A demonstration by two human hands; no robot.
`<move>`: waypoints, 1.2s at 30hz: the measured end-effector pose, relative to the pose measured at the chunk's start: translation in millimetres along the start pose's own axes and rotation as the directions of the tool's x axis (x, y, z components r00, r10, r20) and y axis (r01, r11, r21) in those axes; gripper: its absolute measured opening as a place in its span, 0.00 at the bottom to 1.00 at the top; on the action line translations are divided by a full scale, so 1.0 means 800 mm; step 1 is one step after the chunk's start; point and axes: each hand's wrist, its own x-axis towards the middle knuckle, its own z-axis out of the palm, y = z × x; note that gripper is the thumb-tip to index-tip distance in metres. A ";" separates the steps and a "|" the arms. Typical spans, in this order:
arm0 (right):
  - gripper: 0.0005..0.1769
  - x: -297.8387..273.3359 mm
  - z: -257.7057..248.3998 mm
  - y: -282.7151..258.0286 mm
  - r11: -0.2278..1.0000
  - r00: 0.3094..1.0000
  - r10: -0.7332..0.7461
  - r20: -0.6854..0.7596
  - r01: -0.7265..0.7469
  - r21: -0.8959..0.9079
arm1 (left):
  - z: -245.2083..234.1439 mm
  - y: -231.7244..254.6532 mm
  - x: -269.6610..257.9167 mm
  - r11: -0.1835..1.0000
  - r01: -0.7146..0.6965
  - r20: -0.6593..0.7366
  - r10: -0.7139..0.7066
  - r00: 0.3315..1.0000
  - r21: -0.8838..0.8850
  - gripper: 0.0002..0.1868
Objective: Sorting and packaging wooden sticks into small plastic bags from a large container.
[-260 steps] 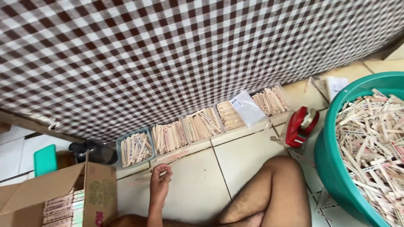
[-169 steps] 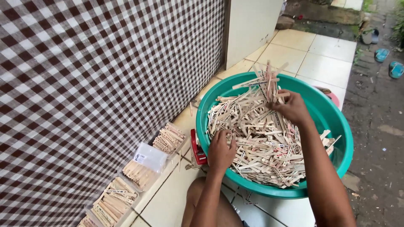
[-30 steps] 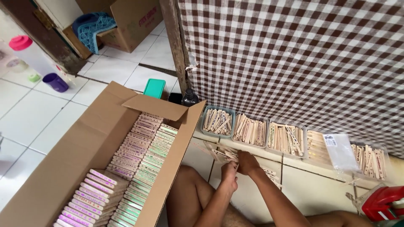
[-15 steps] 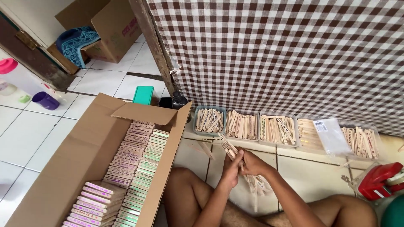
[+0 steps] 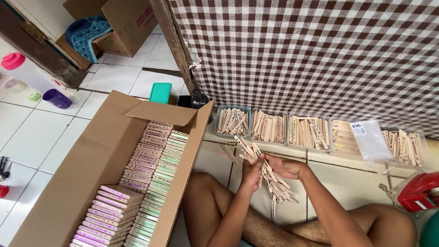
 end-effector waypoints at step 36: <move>0.32 -0.142 0.036 -0.014 0.745 0.803 -0.440 -0.402 0.077 -0.662 | 0.023 -0.008 0.009 0.876 -0.410 0.596 0.192 0.780 0.255 0.29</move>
